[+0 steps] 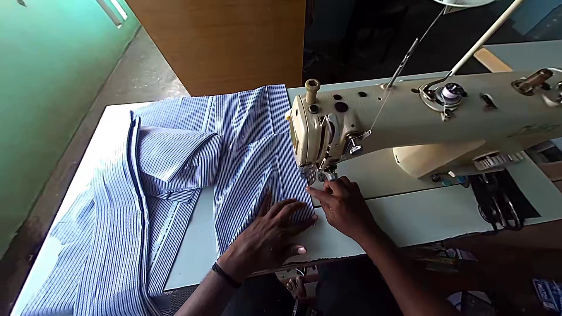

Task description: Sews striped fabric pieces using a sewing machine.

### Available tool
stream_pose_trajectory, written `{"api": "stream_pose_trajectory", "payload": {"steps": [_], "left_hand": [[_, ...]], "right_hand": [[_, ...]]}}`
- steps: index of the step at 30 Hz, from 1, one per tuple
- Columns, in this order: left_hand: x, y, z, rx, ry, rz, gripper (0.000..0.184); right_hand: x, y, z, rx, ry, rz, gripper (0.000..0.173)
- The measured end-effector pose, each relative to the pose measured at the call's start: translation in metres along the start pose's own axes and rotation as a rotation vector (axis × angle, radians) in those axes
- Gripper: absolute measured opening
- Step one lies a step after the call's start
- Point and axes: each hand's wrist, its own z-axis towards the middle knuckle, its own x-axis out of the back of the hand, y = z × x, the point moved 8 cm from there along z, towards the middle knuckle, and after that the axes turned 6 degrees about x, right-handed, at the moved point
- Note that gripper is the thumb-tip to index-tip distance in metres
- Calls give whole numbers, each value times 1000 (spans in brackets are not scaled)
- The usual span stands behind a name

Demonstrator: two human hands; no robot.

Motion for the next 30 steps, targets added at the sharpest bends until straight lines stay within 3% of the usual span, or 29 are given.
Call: {"api": "stream_pose_trajectory", "payload": {"steps": [5,19,24,30], "left_hand": [[6,-9,8,-11,25,14,60],[17,-39,36,-3,30,31,65],[22,-47,44,-25,57,6,66],[21,-61,56,-8,37,52,70]], "right_hand": [[-6,2,4,-36,-74,-15,39],[-4,7,5,-64,-69,45,39],[14,25,-2,-160,166,342,29],[20,27,-2,-175,231,360,26]]}}
